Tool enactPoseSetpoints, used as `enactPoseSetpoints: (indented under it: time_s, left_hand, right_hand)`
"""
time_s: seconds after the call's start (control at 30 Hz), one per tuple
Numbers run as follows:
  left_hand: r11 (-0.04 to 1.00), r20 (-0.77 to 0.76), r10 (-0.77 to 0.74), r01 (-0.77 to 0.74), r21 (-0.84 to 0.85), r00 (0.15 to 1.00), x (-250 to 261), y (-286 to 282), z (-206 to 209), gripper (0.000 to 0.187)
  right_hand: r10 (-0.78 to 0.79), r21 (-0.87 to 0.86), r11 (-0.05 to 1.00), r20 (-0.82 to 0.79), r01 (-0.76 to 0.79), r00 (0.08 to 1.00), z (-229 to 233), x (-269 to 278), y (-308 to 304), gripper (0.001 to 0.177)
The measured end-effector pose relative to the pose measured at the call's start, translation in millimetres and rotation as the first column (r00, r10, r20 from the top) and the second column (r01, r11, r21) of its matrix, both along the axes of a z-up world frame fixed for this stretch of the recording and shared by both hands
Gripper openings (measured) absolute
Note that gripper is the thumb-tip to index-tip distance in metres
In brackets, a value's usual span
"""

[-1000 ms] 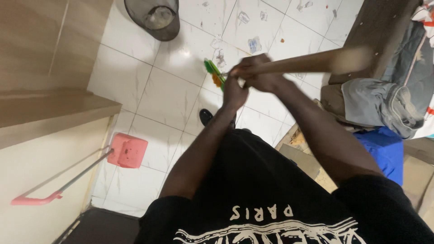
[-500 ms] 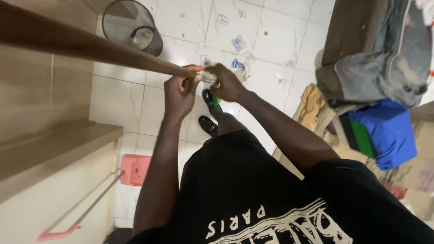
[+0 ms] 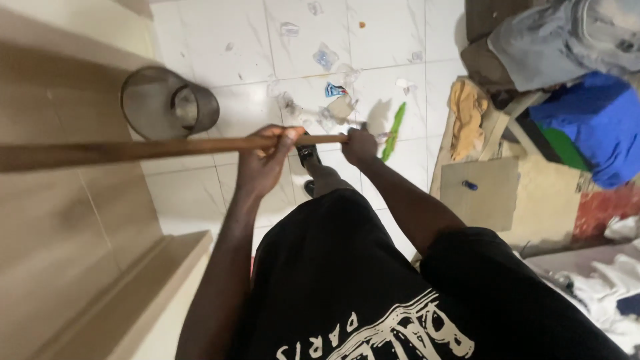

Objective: The person sweeps debris from a tiled floor with a broom, gathers the trash into a pink dustpan, and empties the contents into a black waste bin.

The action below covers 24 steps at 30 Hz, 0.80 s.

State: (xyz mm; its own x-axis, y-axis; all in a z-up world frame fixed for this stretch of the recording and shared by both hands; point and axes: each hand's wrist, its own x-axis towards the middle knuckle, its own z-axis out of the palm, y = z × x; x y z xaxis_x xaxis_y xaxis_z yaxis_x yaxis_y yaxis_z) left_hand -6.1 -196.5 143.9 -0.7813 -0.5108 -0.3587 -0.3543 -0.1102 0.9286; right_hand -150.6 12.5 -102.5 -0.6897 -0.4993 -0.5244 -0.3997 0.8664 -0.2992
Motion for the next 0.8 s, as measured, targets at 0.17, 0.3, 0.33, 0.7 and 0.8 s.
enactPoseSetpoints:
  time_s: [0.17, 0.3, 0.33, 0.7, 0.8]
  left_hand:
    - [0.991, 0.066, -0.135, 0.134, 0.022, 0.989, -42, -10, -11, 0.039]
    - [0.984, 0.116, -0.178, 0.177, 0.012, 0.977, -57, -18, -14, 0.039]
    - [0.984, 0.084, -0.174, 0.176, -0.019, 0.981, -62, -28, -13, 0.038]
    - [0.893, 0.138, -0.318, 0.345, -0.29, 0.938, -103, -96, 102, 0.023]
    - [0.858, 0.009, -0.41, 0.389, -0.335, 0.912, -109, -110, 118, 0.021]
  right_hand:
    - [-0.034, 0.001, 0.999, 0.062, 0.034, 0.998, -55, -23, 35, 0.044]
    - [-0.067, -0.097, 0.992, 0.107, 0.078, 0.992, -76, -18, 19, 0.041]
    - [-0.095, -0.084, 0.991, 0.088, 0.103, 0.992, -80, -20, 2, 0.04]
    - [-0.281, -0.339, 0.874, 0.23, 0.347, 0.932, 14, -33, -150, 0.039]
    - [-0.345, -0.337, 0.849, 0.228, 0.406, 0.91, 59, -44, -165, 0.041]
